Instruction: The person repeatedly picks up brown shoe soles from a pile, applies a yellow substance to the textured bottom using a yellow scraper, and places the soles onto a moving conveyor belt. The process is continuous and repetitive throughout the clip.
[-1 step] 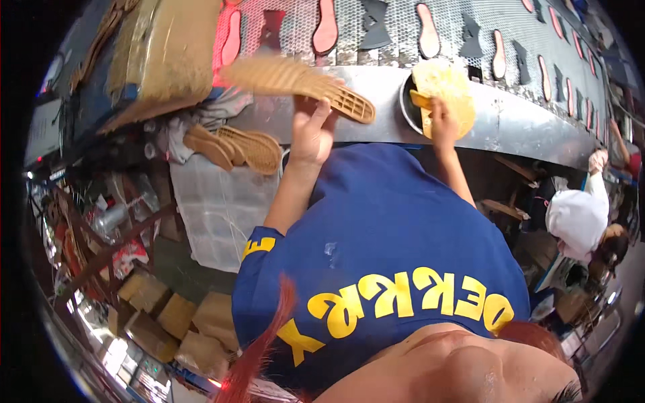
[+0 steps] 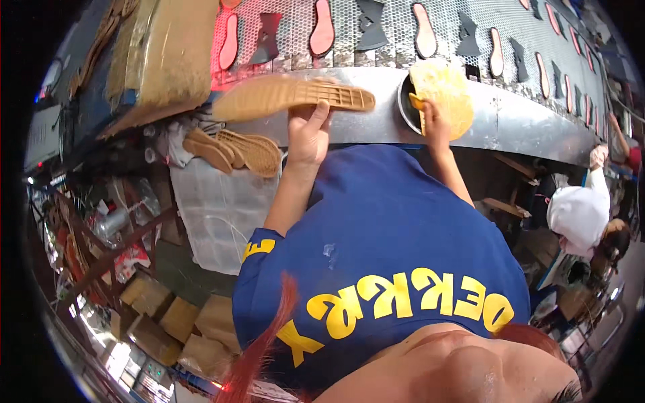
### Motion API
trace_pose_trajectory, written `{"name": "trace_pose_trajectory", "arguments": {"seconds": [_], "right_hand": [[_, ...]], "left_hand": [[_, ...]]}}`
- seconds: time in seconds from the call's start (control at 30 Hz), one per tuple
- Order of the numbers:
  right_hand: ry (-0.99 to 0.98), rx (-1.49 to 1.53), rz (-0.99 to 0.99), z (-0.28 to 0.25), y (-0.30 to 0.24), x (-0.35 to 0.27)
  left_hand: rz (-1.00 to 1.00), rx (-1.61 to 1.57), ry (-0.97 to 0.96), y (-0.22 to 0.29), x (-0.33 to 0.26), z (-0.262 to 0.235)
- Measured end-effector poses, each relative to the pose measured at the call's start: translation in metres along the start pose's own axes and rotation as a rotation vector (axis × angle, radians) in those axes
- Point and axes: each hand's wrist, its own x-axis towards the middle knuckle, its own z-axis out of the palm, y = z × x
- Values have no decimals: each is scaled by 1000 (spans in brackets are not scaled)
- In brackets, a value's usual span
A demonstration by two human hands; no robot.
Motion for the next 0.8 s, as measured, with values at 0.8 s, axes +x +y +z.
{"name": "trace_pose_trajectory", "arguments": {"seconds": [0.8], "right_hand": [[210, 1126, 158, -79, -113, 50]], "left_hand": [[669, 652, -293, 28, -3, 36]]}}
